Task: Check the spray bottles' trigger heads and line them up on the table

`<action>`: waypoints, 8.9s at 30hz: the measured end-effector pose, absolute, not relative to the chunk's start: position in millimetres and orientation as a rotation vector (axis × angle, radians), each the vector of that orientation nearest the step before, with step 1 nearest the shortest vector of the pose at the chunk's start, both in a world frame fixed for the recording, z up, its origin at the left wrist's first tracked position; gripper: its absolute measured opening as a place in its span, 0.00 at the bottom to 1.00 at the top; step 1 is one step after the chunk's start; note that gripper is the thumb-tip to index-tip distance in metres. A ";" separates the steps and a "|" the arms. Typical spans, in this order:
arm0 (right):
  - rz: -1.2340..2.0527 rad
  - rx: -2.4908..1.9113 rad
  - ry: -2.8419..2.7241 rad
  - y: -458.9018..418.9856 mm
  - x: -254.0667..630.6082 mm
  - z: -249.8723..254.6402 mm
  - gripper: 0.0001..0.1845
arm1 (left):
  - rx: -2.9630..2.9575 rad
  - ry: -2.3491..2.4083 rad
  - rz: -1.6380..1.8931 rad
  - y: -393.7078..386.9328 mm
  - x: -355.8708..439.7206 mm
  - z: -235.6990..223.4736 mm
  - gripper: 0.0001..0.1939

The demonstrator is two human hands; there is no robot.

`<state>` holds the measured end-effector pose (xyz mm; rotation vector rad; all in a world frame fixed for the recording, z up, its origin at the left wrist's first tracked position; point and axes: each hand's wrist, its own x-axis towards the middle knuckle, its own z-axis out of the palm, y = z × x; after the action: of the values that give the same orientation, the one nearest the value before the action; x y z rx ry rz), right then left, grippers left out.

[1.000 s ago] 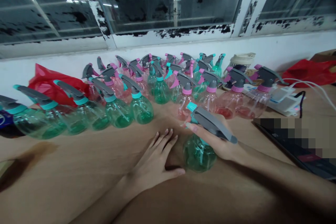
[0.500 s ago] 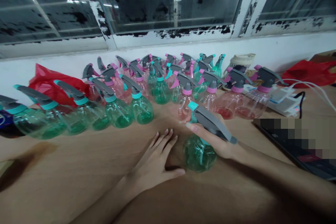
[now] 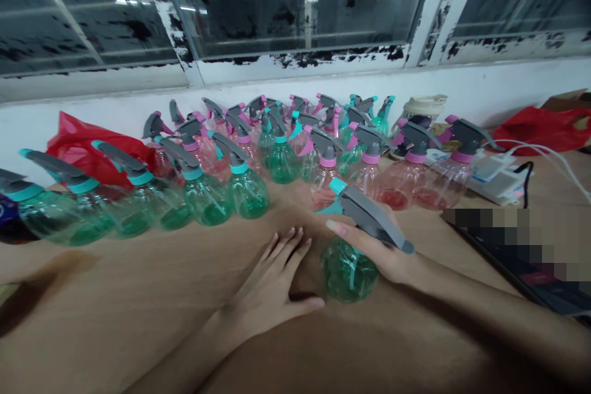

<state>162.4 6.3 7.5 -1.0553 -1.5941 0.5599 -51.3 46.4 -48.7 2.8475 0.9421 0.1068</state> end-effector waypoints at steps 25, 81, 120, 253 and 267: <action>0.448 -1.106 -1.644 8.4 160.9 11.5 0.13 | 2.831 0.930 0.145 46.5 -52.4 -50.7 0.48; 0.019 -1.532 -1.811 69.2 125.4 4.2 0.27 | 2.814 1.547 0.410 36.6 -51.2 -56.2 0.25; 0.215 -1.604 -1.753 94.9 126.1 1.9 0.38 | 2.981 1.457 0.481 38.6 -52.5 -66.7 0.19; 0.650 -0.970 -1.587 21.2 186.3 8.6 0.08 | 2.871 0.866 0.307 44.7 -16.8 -55.4 0.35; 0.703 -0.959 -1.580 20.9 188.6 7.8 0.07 | 2.855 0.887 0.231 44.2 -16.3 -53.4 0.36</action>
<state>188.6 20.9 7.8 -0.9585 -1.5801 0.7034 -16.3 44.2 -53.4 2.8553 0.8869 0.2313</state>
